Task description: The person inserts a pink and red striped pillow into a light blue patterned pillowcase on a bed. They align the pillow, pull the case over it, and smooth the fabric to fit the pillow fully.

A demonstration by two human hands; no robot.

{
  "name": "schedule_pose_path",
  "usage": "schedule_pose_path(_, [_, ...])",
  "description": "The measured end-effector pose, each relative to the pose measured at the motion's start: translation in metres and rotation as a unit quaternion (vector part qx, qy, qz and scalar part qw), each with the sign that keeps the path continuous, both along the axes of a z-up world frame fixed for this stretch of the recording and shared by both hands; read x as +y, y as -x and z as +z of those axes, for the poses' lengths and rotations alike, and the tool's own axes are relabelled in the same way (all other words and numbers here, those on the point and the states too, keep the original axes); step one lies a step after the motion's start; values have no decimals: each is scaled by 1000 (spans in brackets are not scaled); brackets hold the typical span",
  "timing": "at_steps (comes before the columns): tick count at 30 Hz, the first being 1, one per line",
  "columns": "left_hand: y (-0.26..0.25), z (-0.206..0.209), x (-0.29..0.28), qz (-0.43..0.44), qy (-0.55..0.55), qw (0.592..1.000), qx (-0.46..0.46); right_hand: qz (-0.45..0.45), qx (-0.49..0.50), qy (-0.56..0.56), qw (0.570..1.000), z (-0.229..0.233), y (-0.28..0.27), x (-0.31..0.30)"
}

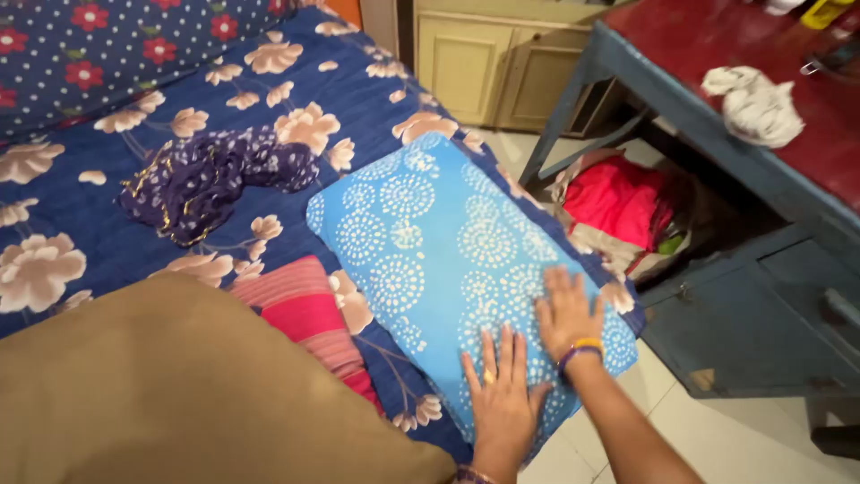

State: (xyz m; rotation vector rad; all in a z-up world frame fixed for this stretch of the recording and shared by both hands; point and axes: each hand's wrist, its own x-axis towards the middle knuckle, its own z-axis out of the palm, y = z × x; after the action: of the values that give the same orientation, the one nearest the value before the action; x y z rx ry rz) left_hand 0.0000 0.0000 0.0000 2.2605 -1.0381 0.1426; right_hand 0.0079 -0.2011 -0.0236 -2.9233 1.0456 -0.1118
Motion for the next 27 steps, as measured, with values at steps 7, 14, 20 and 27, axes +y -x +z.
schedule_pose_path(7, [15,5,-1,-82,-39,992,82,23,-34,-43,998,1,34,14])
schedule_pose_path(14, [-2,85,5,-61,-261,930,252,-111,33,-122,986,10,41,10])
schedule_pose_path(20, [-17,49,18,-43,-172,955,239,-174,94,-192,961,6,27,-2])
schedule_pose_path(27, [-69,100,124,198,-268,942,46,16,40,-122,992,-7,-21,59])
